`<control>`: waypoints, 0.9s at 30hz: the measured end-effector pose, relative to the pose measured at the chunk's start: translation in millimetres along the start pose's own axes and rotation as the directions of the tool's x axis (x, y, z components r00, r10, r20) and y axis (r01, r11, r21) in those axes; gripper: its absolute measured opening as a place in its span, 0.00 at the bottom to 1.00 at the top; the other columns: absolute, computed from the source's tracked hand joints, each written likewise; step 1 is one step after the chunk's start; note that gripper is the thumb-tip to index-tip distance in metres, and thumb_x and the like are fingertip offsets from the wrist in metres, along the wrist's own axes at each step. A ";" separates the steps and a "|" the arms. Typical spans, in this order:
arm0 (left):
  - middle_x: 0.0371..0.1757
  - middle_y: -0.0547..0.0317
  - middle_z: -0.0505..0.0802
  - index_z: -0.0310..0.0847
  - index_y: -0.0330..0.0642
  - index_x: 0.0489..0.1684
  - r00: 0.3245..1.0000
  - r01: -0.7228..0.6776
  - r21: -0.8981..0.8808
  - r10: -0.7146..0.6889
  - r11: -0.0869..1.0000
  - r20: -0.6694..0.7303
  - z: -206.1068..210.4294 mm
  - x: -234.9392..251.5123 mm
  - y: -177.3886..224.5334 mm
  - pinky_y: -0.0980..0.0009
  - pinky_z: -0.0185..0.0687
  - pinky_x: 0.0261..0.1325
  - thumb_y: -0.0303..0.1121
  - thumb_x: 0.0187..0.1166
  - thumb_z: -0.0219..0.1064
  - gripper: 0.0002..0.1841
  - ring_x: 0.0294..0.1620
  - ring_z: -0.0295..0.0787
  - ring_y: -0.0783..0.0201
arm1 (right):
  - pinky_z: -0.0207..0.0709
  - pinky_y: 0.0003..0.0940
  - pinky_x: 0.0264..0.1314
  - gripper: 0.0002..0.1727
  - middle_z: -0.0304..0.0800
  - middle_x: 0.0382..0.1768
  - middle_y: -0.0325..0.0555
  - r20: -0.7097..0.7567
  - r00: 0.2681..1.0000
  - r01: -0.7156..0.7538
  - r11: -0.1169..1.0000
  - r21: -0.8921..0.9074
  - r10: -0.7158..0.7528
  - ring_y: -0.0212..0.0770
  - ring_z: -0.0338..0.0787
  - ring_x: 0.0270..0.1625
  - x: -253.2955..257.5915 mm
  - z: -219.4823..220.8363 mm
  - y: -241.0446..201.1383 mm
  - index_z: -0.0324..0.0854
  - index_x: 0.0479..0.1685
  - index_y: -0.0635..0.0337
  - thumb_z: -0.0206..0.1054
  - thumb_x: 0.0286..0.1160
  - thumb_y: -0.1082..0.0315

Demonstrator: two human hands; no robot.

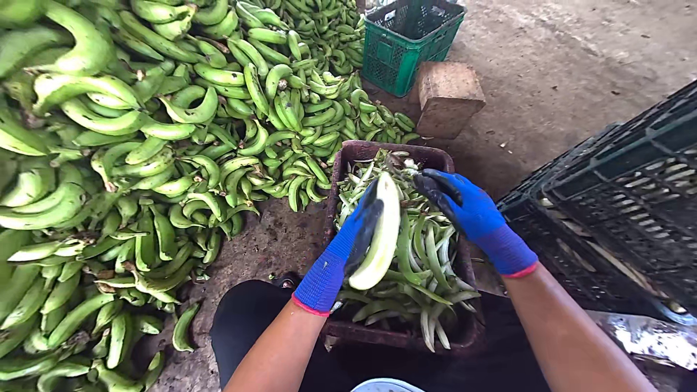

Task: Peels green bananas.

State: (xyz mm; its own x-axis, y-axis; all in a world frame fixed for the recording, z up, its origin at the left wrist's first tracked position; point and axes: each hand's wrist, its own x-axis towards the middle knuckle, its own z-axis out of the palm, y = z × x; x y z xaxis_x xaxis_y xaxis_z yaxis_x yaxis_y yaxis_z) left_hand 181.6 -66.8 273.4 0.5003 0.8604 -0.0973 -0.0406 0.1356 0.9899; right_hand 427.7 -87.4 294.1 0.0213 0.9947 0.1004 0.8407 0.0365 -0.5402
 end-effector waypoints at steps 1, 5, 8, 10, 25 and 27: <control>0.66 0.57 0.86 0.58 0.54 0.90 0.994 -0.030 -0.105 0.019 0.994 -0.108 -1.6 2.6 -6.3 0.68 0.84 0.59 0.43 0.93 0.43 0.26 0.56 0.86 0.69 | 0.77 0.67 0.65 0.27 0.85 0.65 0.62 0.001 0.999 0.037 0.999 0.013 -0.037 0.63 0.86 0.65 -4.8 4.3 -6.1 0.75 0.83 0.49 0.63 0.83 0.64; 0.41 0.63 0.91 0.79 0.50 0.62 0.904 -0.144 -0.455 -0.070 0.879 -0.422 -16.5 12.7 -6.1 0.72 0.87 0.41 0.53 0.93 0.43 0.23 0.38 0.89 0.72 | 0.83 0.66 0.53 0.29 0.90 0.57 0.63 -0.053 0.941 0.332 0.941 -0.062 -0.335 0.66 0.91 0.56 -29.4 35.1 -27.3 0.85 0.72 0.51 0.67 0.71 0.49; 0.43 0.64 0.89 0.78 0.52 0.62 0.834 -0.245 -0.508 -0.088 0.826 -0.544 -24.6 22.0 -3.5 0.69 0.86 0.45 0.55 0.92 0.43 0.23 0.41 0.87 0.71 | 0.84 0.64 0.48 0.28 0.93 0.50 0.63 -0.143 0.861 0.461 0.867 -0.187 -0.489 0.67 0.92 0.50 -37.4 48.6 -40.0 0.92 0.61 0.50 0.64 0.71 0.43; 0.42 0.66 0.89 0.78 0.54 0.61 0.791 -0.295 -0.488 -0.077 0.822 -0.607 -24.4 29.4 -2.9 0.70 0.86 0.43 0.57 0.91 0.43 0.23 0.40 0.87 0.72 | 0.83 0.65 0.47 0.27 0.92 0.50 0.64 -0.180 0.871 0.417 0.882 -0.221 -0.457 0.69 0.92 0.50 -37.5 51.2 -47.0 0.92 0.60 0.52 0.65 0.71 0.45; 0.67 0.49 0.86 0.67 0.45 0.84 0.995 0.092 0.159 -0.086 0.983 -0.044 -3.5 9.3 20.5 0.63 0.79 0.68 0.44 0.95 0.42 0.25 0.62 0.84 0.65 | 0.75 0.68 0.70 0.24 0.85 0.70 0.59 0.014 1.000 -0.013 0.999 0.038 0.013 0.61 0.86 0.69 13.7 9.3 -15.5 0.74 0.83 0.49 0.53 0.92 0.56; 0.68 0.46 0.86 0.63 0.48 0.88 0.992 0.096 0.216 -0.112 0.972 0.061 -0.6 16.0 12.3 0.58 0.79 0.70 0.47 0.95 0.42 0.27 0.63 0.86 0.60 | 0.74 0.67 0.70 0.26 0.87 0.68 0.56 0.074 0.988 -0.147 0.982 0.115 0.139 0.58 0.88 0.67 21.5 4.5 -6.9 0.76 0.81 0.49 0.45 0.95 0.51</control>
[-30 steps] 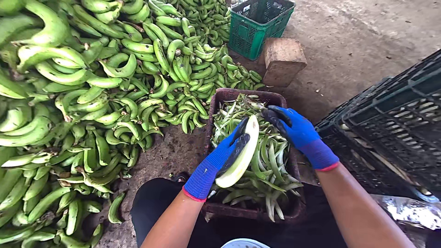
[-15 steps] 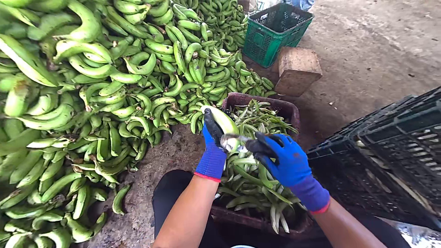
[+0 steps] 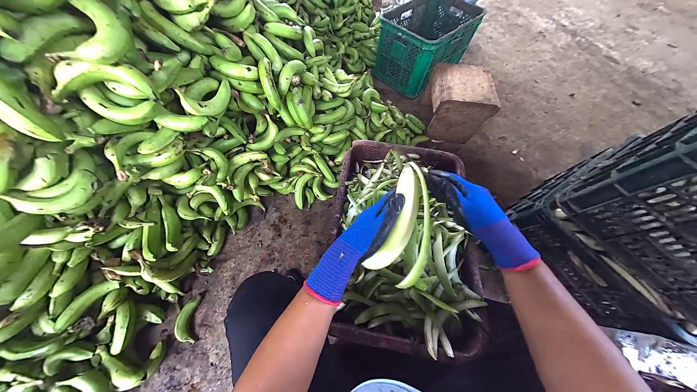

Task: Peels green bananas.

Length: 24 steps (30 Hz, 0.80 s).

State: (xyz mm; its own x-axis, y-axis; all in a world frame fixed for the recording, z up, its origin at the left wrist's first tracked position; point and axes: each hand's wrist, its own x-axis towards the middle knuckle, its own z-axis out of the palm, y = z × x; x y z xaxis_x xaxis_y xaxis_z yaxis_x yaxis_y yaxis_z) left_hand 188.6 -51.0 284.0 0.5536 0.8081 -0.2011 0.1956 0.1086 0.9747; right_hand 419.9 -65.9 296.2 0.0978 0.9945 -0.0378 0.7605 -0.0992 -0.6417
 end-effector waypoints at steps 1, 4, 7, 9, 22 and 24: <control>0.70 0.44 0.86 0.60 0.50 0.90 1.000 0.015 0.019 -0.015 1.000 0.016 1.0 3.9 -4.4 0.54 0.78 0.71 0.48 0.95 0.42 0.28 0.64 0.86 0.57 | 0.75 0.68 0.66 0.26 0.89 0.64 0.60 0.001 0.999 -0.049 0.999 0.016 0.049 0.60 0.89 0.63 2.5 0.4 2.9 0.77 0.80 0.51 0.45 0.96 0.51; 0.71 0.44 0.84 0.52 0.55 0.94 0.995 0.061 -0.061 -0.065 0.996 -0.075 1.6 4.0 -9.7 0.53 0.79 0.70 0.52 0.92 0.46 0.31 0.64 0.86 0.55 | 0.74 0.68 0.68 0.25 0.88 0.65 0.60 -0.028 0.998 -0.056 0.998 0.001 0.056 0.61 0.88 0.64 -3.0 7.3 -2.2 0.75 0.82 0.50 0.51 0.94 0.53; 0.55 0.54 0.88 0.66 0.52 0.83 0.961 -0.010 -0.362 -0.091 0.932 -0.263 -5.4 -3.0 -23.7 0.67 0.84 0.51 0.52 0.92 0.48 0.26 0.46 0.86 0.66 | 0.77 0.70 0.64 0.29 0.86 0.67 0.62 -0.046 0.979 0.189 0.974 -0.127 -0.196 0.65 0.87 0.65 -25.5 24.2 -10.3 0.75 0.83 0.50 0.66 0.81 0.58; 0.43 0.62 0.89 0.77 0.51 0.65 0.958 -0.140 -0.661 -0.067 0.738 -0.278 -15.0 -5.0 -36.3 0.75 0.85 0.39 0.52 0.92 0.46 0.21 0.37 0.87 0.72 | 0.82 0.67 0.54 0.32 0.90 0.58 0.63 -0.101 0.884 0.421 0.872 -0.248 -0.456 0.66 0.90 0.56 -39.2 41.4 -10.6 0.84 0.73 0.53 0.67 0.71 0.47; 0.35 0.65 0.90 0.79 0.55 0.56 0.916 -0.292 -0.773 -0.068 0.563 -0.395 -3.4 -5.0 -6.3 0.74 0.86 0.30 0.56 0.90 0.47 0.21 0.31 0.88 0.72 | 0.83 0.64 0.46 0.31 0.90 0.55 0.61 -0.086 0.918 0.356 0.902 -0.244 -0.386 0.64 0.92 0.50 -43.5 38.1 -33.6 0.80 0.78 0.50 0.58 0.78 0.48; 0.36 0.65 0.90 0.79 0.54 0.57 0.931 -0.282 -0.727 -0.003 0.626 -0.364 -7.0 -5.2 -7.1 0.74 0.88 0.32 0.56 0.90 0.48 0.21 0.32 0.89 0.72 | 0.83 0.63 0.46 0.31 0.91 0.53 0.60 -0.094 0.911 0.373 0.899 -0.230 -0.402 0.63 0.92 0.49 -42.6 34.5 -31.1 0.82 0.77 0.49 0.60 0.76 0.47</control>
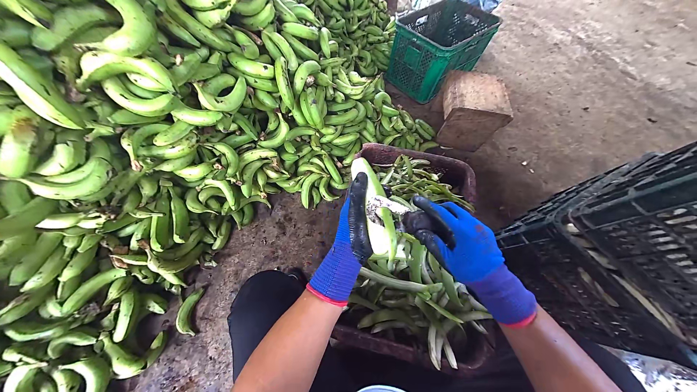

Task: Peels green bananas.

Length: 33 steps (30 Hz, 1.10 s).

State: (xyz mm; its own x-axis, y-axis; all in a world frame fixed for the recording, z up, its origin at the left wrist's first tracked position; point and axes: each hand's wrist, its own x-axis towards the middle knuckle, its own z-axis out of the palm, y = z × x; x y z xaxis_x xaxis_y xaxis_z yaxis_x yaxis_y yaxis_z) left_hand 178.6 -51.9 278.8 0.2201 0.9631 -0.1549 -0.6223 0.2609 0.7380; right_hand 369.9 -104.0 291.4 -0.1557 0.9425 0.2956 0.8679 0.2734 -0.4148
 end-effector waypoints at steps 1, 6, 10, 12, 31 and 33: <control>0.39 0.64 0.91 0.79 0.54 0.59 1.000 -0.003 0.048 0.002 0.999 0.024 -2.6 1.6 1.3 0.74 0.88 0.35 0.57 0.90 0.47 0.22 0.34 0.89 0.72 | 0.82 0.63 0.47 0.31 0.91 0.53 0.60 -0.002 1.000 0.009 1.000 -0.007 -0.009 0.63 0.91 0.50 0.0 -0.4 1.8 0.82 0.76 0.50 0.60 0.76 0.46; 0.45 0.62 0.91 0.76 0.50 0.69 0.999 -0.009 0.308 -0.005 0.951 0.046 -15.5 1.9 -5.4 0.75 0.86 0.43 0.52 0.94 0.41 0.23 0.40 0.88 0.73 | 0.81 0.68 0.50 0.29 0.89 0.56 0.64 0.011 0.999 -0.043 0.997 -0.062 0.044 0.68 0.90 0.54 5.7 0.8 8.4 0.82 0.76 0.49 0.64 0.76 0.52; 0.50 0.61 0.90 0.67 0.51 0.83 0.969 0.027 0.539 -0.155 0.842 0.193 4.5 -9.8 -0.8 0.73 0.86 0.46 0.48 0.93 0.44 0.24 0.41 0.88 0.72 | 0.73 0.70 0.71 0.24 0.87 0.69 0.59 0.215 0.891 -0.424 0.901 0.087 0.399 0.62 0.87 0.68 26.6 -20.3 31.3 0.75 0.83 0.47 0.51 0.94 0.54; 0.48 0.59 0.90 0.67 0.50 0.83 0.954 0.061 0.581 -0.218 0.812 0.204 9.5 -10.8 -3.8 0.74 0.86 0.41 0.47 0.93 0.46 0.24 0.37 0.87 0.71 | 0.75 0.69 0.63 0.25 0.89 0.59 0.65 0.272 0.824 -0.540 0.835 0.109 0.497 0.64 0.89 0.59 30.3 -19.5 53.0 0.80 0.76 0.55 0.47 0.95 0.52; 0.55 0.60 0.88 0.70 0.43 0.78 0.992 -0.007 0.457 -0.050 0.889 0.112 -9.7 -12.0 4.3 0.76 0.81 0.55 0.40 0.94 0.42 0.22 0.49 0.84 0.76 | 0.82 0.67 0.52 0.28 0.91 0.57 0.61 0.085 0.996 -0.022 0.999 0.024 0.019 0.65 0.92 0.55 -10.0 -12.6 13.9 0.83 0.75 0.48 0.66 0.75 0.51; 0.63 0.59 0.87 0.67 0.46 0.84 0.982 -0.053 0.527 -0.050 0.848 0.180 -3.3 -12.2 1.3 0.74 0.82 0.61 0.41 0.94 0.44 0.24 0.55 0.85 0.74 | 0.78 0.70 0.62 0.27 0.87 0.64 0.60 0.168 0.965 -0.221 0.971 0.093 0.204 0.63 0.88 0.62 4.6 -19.5 26.3 0.77 0.81 0.45 0.66 0.83 0.58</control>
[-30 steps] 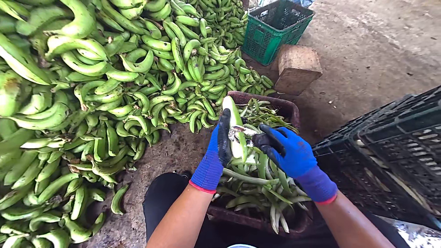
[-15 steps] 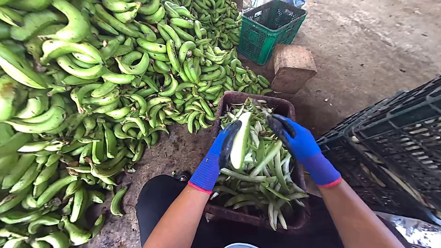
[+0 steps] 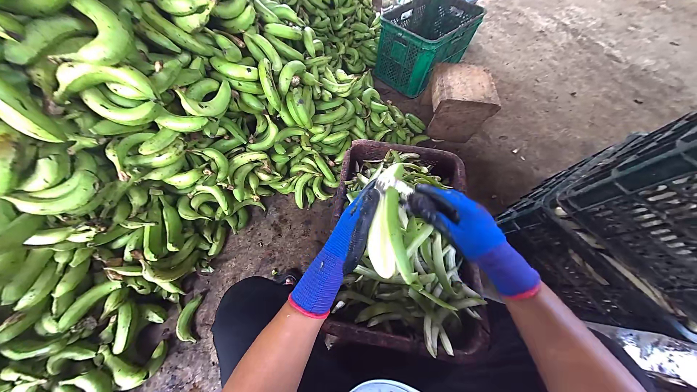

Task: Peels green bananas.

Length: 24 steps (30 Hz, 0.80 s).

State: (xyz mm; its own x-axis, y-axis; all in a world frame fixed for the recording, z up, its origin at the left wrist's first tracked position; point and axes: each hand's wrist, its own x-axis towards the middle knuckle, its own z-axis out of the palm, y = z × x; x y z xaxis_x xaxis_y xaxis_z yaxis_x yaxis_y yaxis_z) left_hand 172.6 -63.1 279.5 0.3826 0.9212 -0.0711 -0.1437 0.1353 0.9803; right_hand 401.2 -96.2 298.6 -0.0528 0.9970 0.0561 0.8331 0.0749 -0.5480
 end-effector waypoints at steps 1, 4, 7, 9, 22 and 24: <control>0.67 0.59 0.86 0.65 0.49 0.86 0.999 0.004 0.005 -0.004 1.000 0.042 -0.2 2.4 -1.5 0.73 0.82 0.64 0.42 0.93 0.45 0.25 0.60 0.85 0.73 | 0.76 0.69 0.67 0.25 0.87 0.66 0.59 0.001 0.998 -0.063 0.998 0.030 0.063 0.61 0.88 0.65 8.3 -3.4 7.5 0.76 0.82 0.45 0.63 0.86 0.59; 0.66 0.57 0.87 0.64 0.53 0.88 0.998 0.020 0.054 -0.023 0.998 0.062 -3.0 10.3 -6.2 0.71 0.84 0.59 0.45 0.93 0.45 0.26 0.55 0.87 0.71 | 0.72 0.67 0.71 0.26 0.87 0.67 0.58 -0.017 0.967 -0.247 0.954 0.168 0.253 0.59 0.86 0.68 22.9 -9.7 26.7 0.78 0.80 0.47 0.52 0.92 0.48; 0.68 0.53 0.87 0.60 0.56 0.90 0.996 0.046 0.154 -0.034 0.987 -0.081 -3.7 11.7 -3.8 0.63 0.84 0.58 0.47 0.94 0.45 0.26 0.55 0.88 0.65 | 0.80 0.56 0.54 0.26 0.90 0.56 0.57 -0.074 0.927 -0.316 0.873 0.371 0.367 0.50 0.89 0.50 22.1 -7.8 25.1 0.76 0.78 0.50 0.53 0.92 0.48; 0.78 0.47 0.80 0.49 0.55 0.95 0.992 0.066 0.117 -0.053 0.991 -0.113 -0.4 13.1 -3.2 0.57 0.85 0.63 0.44 0.94 0.46 0.29 0.63 0.87 0.59 | 0.84 0.48 0.47 0.28 0.89 0.54 0.58 -0.059 0.945 -0.259 0.846 0.466 0.322 0.46 0.89 0.44 16.7 0.1 5.5 0.69 0.83 0.56 0.64 0.85 0.60; 0.74 0.63 0.86 0.59 0.50 0.89 0.956 -0.292 0.087 0.293 0.952 -0.001 -65.3 -21.9 54.7 0.67 0.90 0.58 0.45 0.89 0.52 0.29 0.62 0.90 0.64 | 0.86 0.21 0.36 0.14 0.92 0.35 0.32 -0.241 0.928 0.151 0.307 0.940 0.282 0.24 0.90 0.36 -57.9 -140.9 40.5 0.84 0.49 0.50 0.52 0.90 0.60; 0.74 0.62 0.85 0.59 0.53 0.89 0.957 -0.160 0.141 0.189 0.977 -0.222 -108.8 -36.2 41.6 0.65 0.90 0.56 0.42 0.89 0.50 0.27 0.60 0.91 0.64 | 0.84 0.15 0.46 0.09 0.92 0.42 0.25 -0.523 0.848 0.375 0.593 0.713 0.093 0.19 0.90 0.44 -38.6 -197.3 73.4 0.83 0.54 0.45 0.62 0.81 0.64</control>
